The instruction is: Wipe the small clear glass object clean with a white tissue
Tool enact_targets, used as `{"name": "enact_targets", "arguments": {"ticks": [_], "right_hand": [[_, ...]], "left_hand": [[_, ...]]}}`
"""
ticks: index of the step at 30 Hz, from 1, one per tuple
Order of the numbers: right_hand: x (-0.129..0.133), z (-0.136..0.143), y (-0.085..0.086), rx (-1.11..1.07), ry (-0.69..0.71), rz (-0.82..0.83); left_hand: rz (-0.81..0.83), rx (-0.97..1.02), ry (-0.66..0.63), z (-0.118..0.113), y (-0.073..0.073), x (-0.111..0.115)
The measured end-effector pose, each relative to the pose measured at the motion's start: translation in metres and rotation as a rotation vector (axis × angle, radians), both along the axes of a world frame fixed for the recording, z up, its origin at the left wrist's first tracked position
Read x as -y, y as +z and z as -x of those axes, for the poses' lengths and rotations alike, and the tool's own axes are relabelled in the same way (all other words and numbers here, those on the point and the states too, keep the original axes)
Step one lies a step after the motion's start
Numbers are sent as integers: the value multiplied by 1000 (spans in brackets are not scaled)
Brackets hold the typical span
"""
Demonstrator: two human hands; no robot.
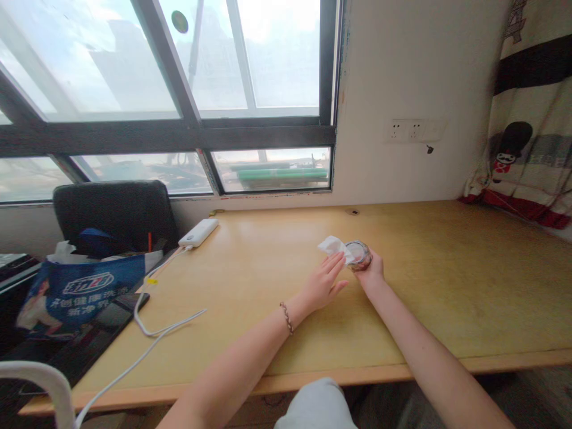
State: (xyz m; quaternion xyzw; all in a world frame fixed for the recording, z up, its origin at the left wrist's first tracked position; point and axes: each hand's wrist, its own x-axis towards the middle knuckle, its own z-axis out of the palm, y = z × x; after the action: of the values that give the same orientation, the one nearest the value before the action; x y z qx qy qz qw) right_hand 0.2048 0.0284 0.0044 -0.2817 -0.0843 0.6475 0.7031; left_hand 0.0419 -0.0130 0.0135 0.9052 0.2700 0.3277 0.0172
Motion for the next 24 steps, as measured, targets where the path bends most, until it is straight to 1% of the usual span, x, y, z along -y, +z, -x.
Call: {"name": "enact_targets", "arguments": {"ticks": [5,9,15,18,24], "right_hand": [[-5,-3,-8,28,-17,-48],[-4,0,-6,55,-39,-66],[2,6,1,47,-15,-40],[3,7,1,37,-7,-29],[3,13,-2,44,41,-77]], "left_hand": [[-47,-28,-90,-1,2,3],[-72,-58,-142,-1,3,5],[-60,-73,-126,-1,5,7],[-71,-80,-122,-1,4,6],[-105,-106,-111,-2,1,4]]}}
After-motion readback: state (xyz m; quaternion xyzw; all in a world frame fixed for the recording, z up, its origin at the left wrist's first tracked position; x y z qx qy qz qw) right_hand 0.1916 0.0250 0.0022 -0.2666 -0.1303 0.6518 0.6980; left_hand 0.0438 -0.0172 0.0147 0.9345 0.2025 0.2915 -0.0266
